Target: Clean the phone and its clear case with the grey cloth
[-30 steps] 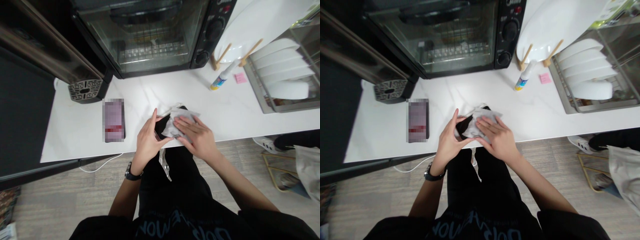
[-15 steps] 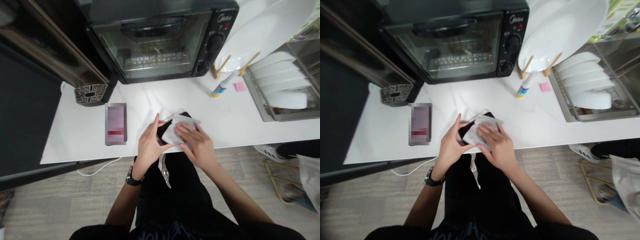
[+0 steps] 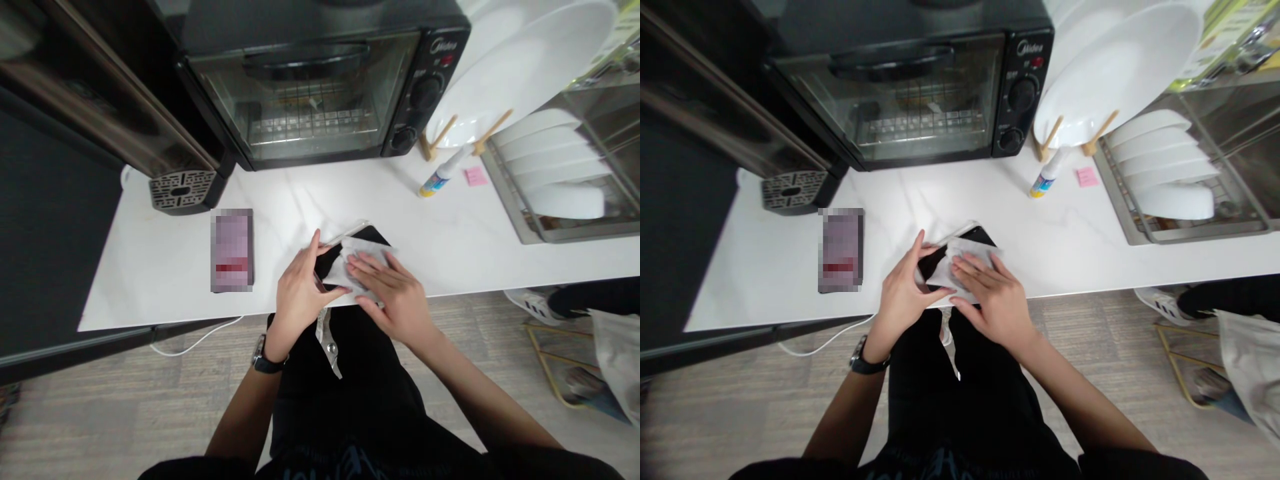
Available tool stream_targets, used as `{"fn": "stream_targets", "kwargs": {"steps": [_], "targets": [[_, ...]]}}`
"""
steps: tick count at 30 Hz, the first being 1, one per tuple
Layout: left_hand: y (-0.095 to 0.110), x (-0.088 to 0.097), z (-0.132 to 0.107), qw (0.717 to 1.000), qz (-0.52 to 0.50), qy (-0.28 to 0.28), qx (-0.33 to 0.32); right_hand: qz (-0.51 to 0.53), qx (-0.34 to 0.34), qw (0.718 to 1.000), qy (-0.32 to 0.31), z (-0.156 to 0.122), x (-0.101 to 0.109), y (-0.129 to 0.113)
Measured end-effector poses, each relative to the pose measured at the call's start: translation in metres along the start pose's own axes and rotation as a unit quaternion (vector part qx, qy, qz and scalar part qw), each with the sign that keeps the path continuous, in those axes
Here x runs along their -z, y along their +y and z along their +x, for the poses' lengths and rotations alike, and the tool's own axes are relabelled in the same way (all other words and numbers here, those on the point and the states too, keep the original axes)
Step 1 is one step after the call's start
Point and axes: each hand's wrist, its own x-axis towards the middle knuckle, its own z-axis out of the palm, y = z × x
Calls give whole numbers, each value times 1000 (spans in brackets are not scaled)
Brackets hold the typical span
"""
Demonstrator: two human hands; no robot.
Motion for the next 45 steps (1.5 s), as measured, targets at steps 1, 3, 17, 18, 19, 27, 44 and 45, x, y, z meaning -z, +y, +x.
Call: {"fn": "stream_targets", "kwargs": {"steps": [1,3,17,18,19,27,44,45], "targets": [[0,0,0,1000,-8,2,-2,-21,-25,999,15,1,2,8],[0,1,1,1000,-17,3,-3,-65,-65,995,45,8,-2,16],[0,2,0,1000,-14,-2,-3,-25,-21,999,11,1,2,15],[0,2,0,1000,-16,-1,-3,-46,-44,998,26,6,1,18],[0,2,0,1000,-18,0,-1,-63,-60,996,36,11,-2,18],[0,1,0,999,23,-14,44,8,59,998,-28,12,-23,-32],[1,2,0,1000,0,-20,20,0,40,999,-10,4,-19,-28],[1,2,0,1000,-9,-19,14,-1,33,999,-7,-1,-12,-19]]}}
